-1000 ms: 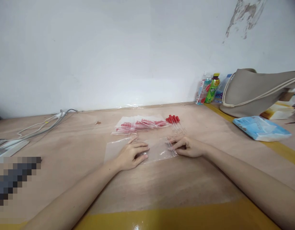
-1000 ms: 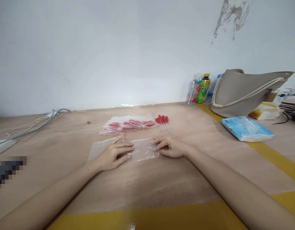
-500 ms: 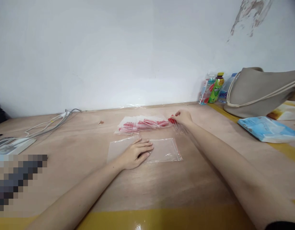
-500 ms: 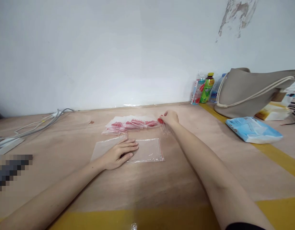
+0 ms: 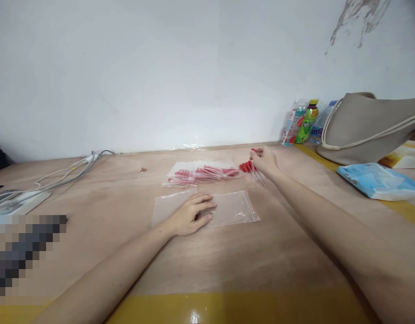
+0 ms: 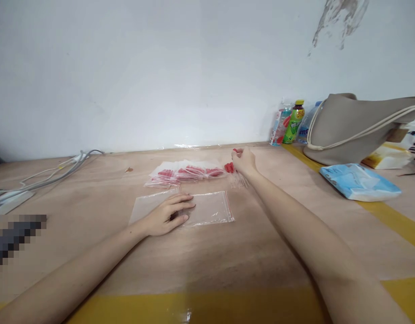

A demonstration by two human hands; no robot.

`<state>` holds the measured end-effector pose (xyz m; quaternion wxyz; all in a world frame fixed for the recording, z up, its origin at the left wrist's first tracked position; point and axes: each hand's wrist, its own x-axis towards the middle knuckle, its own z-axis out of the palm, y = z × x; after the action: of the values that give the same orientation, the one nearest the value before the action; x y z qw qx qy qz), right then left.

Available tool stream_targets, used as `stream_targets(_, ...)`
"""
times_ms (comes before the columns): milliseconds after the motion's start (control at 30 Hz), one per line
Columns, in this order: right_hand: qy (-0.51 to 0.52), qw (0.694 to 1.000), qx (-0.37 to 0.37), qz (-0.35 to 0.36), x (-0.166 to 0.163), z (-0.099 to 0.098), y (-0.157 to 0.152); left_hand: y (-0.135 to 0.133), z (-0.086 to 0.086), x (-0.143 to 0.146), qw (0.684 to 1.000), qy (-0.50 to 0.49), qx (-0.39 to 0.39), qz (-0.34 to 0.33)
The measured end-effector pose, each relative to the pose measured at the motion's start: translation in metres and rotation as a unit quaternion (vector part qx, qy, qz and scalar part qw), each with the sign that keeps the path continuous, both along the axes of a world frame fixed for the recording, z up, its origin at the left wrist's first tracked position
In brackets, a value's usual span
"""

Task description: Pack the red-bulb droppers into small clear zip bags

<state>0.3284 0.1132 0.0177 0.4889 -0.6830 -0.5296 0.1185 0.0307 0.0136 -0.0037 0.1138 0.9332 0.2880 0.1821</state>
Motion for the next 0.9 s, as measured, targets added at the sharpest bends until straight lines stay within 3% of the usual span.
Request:
stream_targets(133, 0.171, 0.981, 0.065, 0.061, 0.008, -0.009, -0.040, -0.001, 0.001, 0.001, 1.000, -0.001, -0.001, 0.006)
stream_targets(333, 0.348, 0.936, 0.011, 0.054, 0.004, -0.027, -0.084, -0.001, 0.001, 0.002, 1.000, -0.008, 0.000, 0.003)
stream_targets(567, 0.491, 0.866, -0.044, 0.084, -0.017, -0.026, -0.103, -0.002, 0.003, 0.001, 1.000, 0.019, -0.010, 0.013)
stream_targets(667, 0.472, 0.861, -0.096, 0.164, -0.015, -0.030, -0.110, -0.002, 0.002, 0.001, 1.000, 0.014, -0.010, 0.013)
stream_targets(800, 0.301, 0.902, -0.145, 0.274, 0.000, -0.034, -0.112, 0.000, 0.000, 0.001, 1.000, 0.004, -0.010, 0.005)
stream_targets(900, 0.199, 0.903, -0.168, 0.342, 0.011, -0.033, -0.110, 0.001, -0.001, 0.001, 1.000, 0.004, -0.009, 0.003)
